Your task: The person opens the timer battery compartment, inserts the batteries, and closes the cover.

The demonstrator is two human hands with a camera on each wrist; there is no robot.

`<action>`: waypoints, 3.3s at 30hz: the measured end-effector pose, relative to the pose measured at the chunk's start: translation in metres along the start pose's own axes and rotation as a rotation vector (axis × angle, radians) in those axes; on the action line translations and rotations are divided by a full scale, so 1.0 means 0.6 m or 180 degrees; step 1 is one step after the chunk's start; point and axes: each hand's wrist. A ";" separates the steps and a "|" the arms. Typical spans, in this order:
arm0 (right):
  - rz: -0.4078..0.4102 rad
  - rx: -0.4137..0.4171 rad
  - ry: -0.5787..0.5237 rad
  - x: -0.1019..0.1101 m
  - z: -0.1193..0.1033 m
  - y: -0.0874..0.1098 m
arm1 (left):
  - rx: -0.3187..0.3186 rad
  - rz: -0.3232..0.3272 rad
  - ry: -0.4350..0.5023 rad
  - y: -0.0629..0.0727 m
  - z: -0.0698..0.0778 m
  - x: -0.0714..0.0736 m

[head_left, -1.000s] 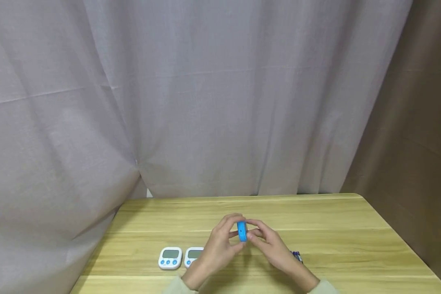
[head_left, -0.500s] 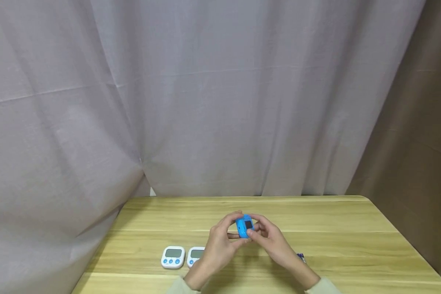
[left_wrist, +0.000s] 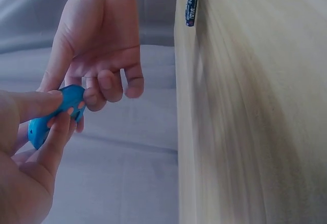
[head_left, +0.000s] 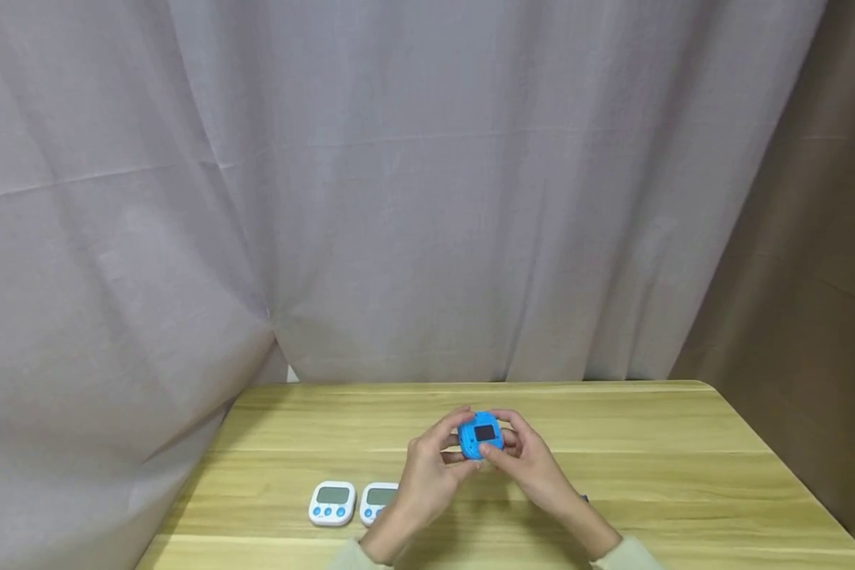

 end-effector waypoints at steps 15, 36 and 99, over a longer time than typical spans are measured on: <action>-0.0076 0.0079 -0.0229 -0.003 0.001 0.000 | 0.0187 -0.0112 0.0098 -0.004 -0.005 0.017; -0.0107 0.0234 -0.0527 -0.018 -0.001 0.005 | 0.0567 0.0269 0.0249 -0.008 0.001 0.016; -0.0310 0.0374 -0.0357 -0.015 -0.003 0.010 | 0.0856 0.0419 0.0493 -0.006 0.002 -0.002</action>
Point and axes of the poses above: each hand's wrist, its own y-axis away from the middle knuckle, its own x-axis out of the back of the hand, z = x × y, and after that the axes turned 3 degrees about z, right-handed
